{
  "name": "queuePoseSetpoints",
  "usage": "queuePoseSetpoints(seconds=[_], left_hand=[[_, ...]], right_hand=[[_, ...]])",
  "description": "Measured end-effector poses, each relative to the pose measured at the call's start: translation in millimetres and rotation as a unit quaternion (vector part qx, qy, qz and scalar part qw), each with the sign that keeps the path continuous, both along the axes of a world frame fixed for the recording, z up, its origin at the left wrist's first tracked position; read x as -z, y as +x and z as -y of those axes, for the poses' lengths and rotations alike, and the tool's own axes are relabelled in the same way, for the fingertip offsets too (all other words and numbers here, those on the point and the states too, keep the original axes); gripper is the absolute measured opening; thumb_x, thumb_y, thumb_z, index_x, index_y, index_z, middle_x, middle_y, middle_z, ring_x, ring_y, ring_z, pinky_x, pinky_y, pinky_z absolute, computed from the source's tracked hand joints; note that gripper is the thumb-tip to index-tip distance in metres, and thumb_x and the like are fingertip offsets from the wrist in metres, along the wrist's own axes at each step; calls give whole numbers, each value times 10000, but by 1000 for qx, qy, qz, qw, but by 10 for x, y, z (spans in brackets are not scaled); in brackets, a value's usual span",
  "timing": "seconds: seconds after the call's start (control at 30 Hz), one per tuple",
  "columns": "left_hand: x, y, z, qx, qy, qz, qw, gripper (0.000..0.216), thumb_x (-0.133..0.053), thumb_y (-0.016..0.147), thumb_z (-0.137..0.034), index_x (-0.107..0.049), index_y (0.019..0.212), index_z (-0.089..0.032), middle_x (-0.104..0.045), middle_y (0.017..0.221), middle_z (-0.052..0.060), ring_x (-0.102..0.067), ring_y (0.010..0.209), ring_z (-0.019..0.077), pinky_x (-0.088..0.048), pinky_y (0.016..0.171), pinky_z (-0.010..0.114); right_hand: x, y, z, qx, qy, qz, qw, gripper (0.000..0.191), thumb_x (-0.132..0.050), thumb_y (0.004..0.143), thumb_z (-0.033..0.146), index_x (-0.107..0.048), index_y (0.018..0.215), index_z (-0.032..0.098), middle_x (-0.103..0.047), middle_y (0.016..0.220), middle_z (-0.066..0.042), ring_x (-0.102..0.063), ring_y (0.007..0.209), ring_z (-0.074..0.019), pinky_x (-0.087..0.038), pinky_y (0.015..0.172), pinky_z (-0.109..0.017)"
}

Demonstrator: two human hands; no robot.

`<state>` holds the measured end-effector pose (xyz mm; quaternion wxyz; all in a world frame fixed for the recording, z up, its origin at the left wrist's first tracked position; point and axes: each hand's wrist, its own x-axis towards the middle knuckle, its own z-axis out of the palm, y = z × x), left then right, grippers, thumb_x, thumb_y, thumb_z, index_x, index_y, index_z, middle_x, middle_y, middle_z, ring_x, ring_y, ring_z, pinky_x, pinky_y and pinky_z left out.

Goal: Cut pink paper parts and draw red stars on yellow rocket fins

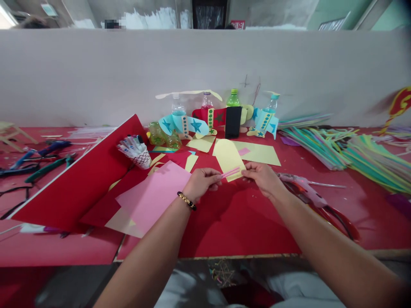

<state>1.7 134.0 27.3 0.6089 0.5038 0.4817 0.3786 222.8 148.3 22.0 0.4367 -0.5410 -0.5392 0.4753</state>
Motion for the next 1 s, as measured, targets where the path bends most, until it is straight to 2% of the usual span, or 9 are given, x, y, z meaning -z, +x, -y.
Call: queuePoseSetpoints(seconds=[0.2, 0.3, 0.4, 0.57, 0.67, 0.8, 1.0], left_hand=[[52, -2, -27, 4, -20, 19, 1000, 299, -765, 765, -241, -552, 947, -137, -684, 667, 27, -598, 521, 91, -513, 527, 206], [17, 9, -11, 26, -31, 13, 999, 204, -749, 784, -242, -605, 849, -111, -678, 661, 33, -591, 515, 73, -495, 521, 179], [-18, 20, 9, 33, -36, -4, 999, 218, -749, 788, -267, -626, 729, -97, -675, 653, 38, -573, 497, 57, -473, 513, 164], [-4, 41, 20, 21, -29, -29, 999, 239, -744, 796, -289, -631, 705, -99, -677, 660, 33, -554, 485, 47, -444, 516, 164], [27, 56, 26, 19, -23, -41, 999, 229, -725, 808, -283, -627, 699, -107, -678, 663, 26, -552, 490, 50, -443, 531, 173], [69, 66, 31, 18, -14, -54, 998, 223, -718, 806, -282, -624, 699, -111, -669, 647, 24, -548, 492, 60, -431, 526, 184], [67, 74, 43, 12, -16, -42, 999, 286, -779, 748, -352, -627, 754, -110, -634, 652, -3, -548, 509, 54, -446, 534, 177]], right_hand=[[-14, -55, 85, -53, -8, -60, 997, 248, -786, 596, 334, -693, 764, 178, -696, 720, -5, -590, 592, -107, -480, 638, -265], [-22, -53, 106, -78, -1, -73, 994, 222, -787, 600, 307, -705, 761, 180, -696, 735, -3, -587, 626, -108, -481, 685, -267], [-14, -45, 120, -101, 6, -77, 992, 196, -781, 623, 293, -712, 771, 183, -696, 747, 1, -588, 656, -110, -473, 709, -262], [0, -33, 131, -123, 7, -84, 989, 224, -783, 644, 298, -722, 825, 181, -712, 793, -7, -607, 698, -119, -476, 735, -266], [7, -38, 136, -124, -3, -89, 988, 251, -797, 641, 320, -717, 833, 180, -712, 808, -11, -612, 707, -127, -485, 722, -268], [28, -57, 140, -101, -14, -94, 990, 218, -783, 667, 373, -702, 739, 185, -667, 699, 14, -595, 627, -112, -490, 666, -259], [72, -60, 128, -80, -21, -99, 992, 230, -801, 634, 379, -715, 704, 177, -661, 649, 8, -599, 591, -116, -486, 627, -257]])
